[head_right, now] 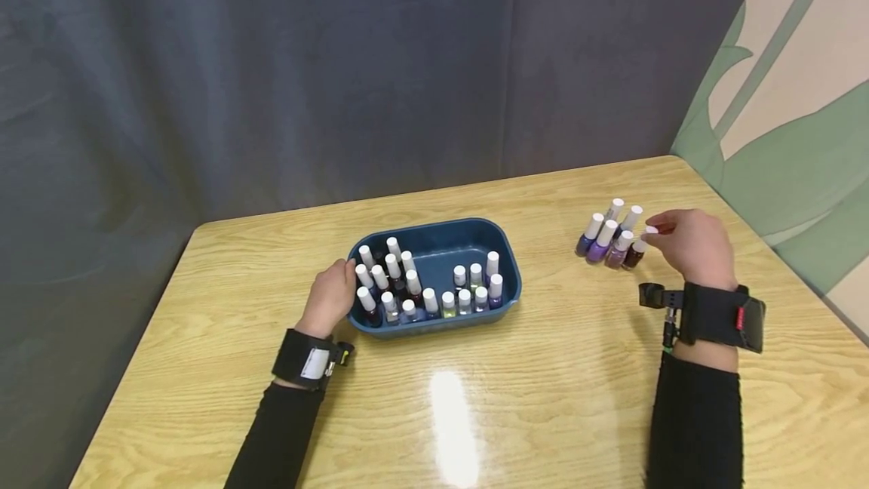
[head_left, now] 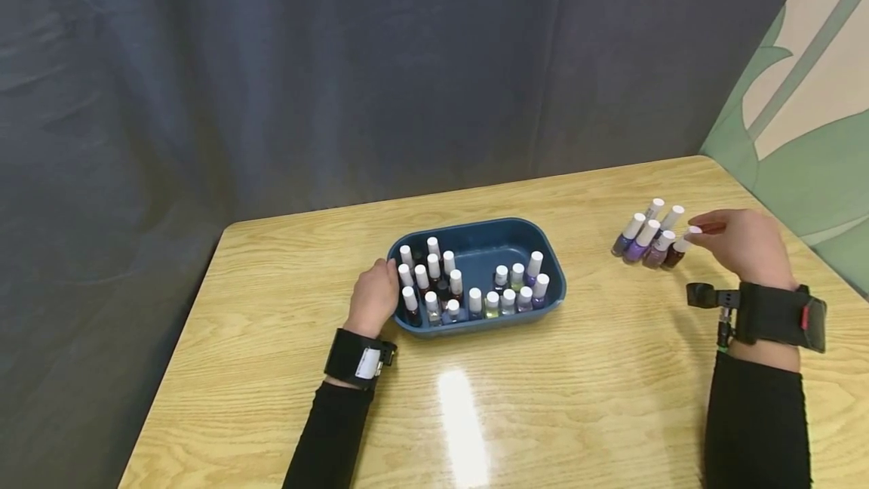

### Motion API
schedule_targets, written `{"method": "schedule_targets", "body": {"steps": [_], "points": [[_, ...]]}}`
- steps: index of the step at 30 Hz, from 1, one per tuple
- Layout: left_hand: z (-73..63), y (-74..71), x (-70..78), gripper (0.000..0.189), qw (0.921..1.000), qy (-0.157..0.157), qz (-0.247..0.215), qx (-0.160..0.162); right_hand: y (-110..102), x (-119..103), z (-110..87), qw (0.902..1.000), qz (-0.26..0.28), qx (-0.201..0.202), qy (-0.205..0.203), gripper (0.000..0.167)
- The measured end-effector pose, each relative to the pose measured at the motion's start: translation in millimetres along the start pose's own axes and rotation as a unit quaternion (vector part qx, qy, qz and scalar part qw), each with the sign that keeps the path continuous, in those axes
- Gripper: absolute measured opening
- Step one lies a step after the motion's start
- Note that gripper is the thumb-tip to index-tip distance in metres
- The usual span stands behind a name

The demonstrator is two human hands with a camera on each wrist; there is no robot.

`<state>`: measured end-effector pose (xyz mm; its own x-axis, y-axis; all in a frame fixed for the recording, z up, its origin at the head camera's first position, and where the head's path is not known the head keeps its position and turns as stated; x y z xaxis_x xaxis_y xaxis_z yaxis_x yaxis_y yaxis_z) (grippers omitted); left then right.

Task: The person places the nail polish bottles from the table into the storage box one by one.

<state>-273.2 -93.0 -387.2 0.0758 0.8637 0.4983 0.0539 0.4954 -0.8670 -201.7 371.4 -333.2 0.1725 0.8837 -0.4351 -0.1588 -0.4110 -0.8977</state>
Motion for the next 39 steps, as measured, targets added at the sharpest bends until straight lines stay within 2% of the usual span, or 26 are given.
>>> {"method": "schedule_targets", "body": {"steps": [17,21,27,33,39], "points": [[0.8,1.8,-0.7,0.043,1.0000,0.007,0.003,0.004,3.5,8.5,2.6,1.0000,-0.003,0.003,0.001,0.029],[0.7,1.3,-1.2,0.043,1.0000,0.006,0.004,0.006,0.5,15.1,1.7,1.0000,-0.003,-0.002,-0.001,0.035],[0.8,1.6,-1.5,0.042,1.0000,0.005,0.003,0.005,-10.7,24.6,-6.3,0.9980,-0.006,0.014,0.061,0.042],[0.7,1.5,-1.4,0.042,1.0000,0.002,0.000,0.002,-29.0,8.5,-20.4,0.9956,-0.006,0.056,0.074,0.040],[-0.1,1.2,-0.6,0.042,1.0000,0.000,-0.001,0.002,-42.4,-15.0,-28.0,0.9924,-0.009,0.104,0.064,0.033]]}}
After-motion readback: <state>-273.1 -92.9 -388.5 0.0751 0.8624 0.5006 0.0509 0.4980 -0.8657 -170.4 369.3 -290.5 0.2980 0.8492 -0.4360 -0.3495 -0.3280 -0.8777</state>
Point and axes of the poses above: each hand's wrist, its own z-axis towards the middle knuckle, its own y-axis out of the palm, x = y × z, the point moved 7 cm from there along z, towards the middle knuckle, and after that the axes turned 2 degrees about -x, right-handed, at the moved point
